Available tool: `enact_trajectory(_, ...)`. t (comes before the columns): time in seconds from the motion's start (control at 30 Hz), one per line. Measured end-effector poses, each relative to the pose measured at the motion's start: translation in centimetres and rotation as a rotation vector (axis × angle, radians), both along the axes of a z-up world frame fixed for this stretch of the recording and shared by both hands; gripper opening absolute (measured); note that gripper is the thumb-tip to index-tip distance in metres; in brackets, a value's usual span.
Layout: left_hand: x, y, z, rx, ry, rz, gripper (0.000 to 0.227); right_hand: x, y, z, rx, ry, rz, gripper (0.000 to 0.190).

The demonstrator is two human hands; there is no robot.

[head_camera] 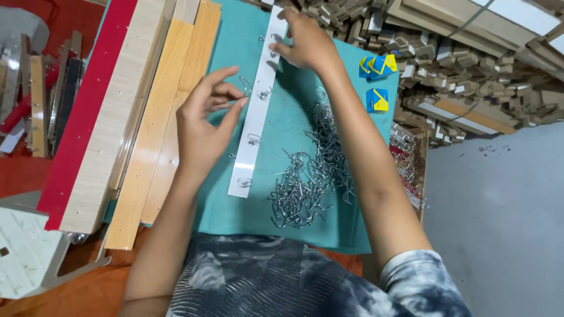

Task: Attaching metal hooks to wooden and plastic strips at a workbench in a warehouse environment.

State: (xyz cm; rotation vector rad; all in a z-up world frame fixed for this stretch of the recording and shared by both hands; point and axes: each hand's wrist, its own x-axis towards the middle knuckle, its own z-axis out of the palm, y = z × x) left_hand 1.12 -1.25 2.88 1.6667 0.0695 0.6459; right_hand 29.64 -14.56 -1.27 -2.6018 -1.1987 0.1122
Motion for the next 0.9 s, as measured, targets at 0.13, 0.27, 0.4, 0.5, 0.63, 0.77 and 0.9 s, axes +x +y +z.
enact_trajectory(0.13,4.4,0.3,-0.3,0.053,-0.027,0.002,0.051,-3.2,-2.1,6.4,0.396,0.384,0.216,0.033)
enact_trajectory(0.27,10.3,0.8,-1.2,0.302,-0.102,-0.074,0.076,-4.7,-2.9,7.9,0.443,0.890,0.138,0.035)
enact_trajectory(0.4,15.9,1.0,-1.3,0.537,-0.053,-0.142,0.093,-2.1,-2.7,5.1,0.693,0.960,-0.055,0.025)
enact_trajectory(0.5,18.5,1.7,-1.4,0.674,-0.017,-0.114,0.101,1.3,-2.8,2.4,0.743,1.029,0.040,0.024)
enact_trajectory(0.63,18.8,3.0,-1.5,0.848,0.048,-0.059,0.084,5.4,-2.8,-0.8,0.842,1.131,-0.068,0.025)
enact_trajectory(0.77,19.2,4.0,-6.0,0.742,0.146,-0.163,0.049,9.6,-1.7,-6.6,0.808,0.932,0.006,0.035)
enact_trajectory(0.9,19.9,4.3,-9.8,0.716,0.251,-0.251,0.044,10.4,-0.9,-6.6,0.697,0.719,-0.002,0.033)
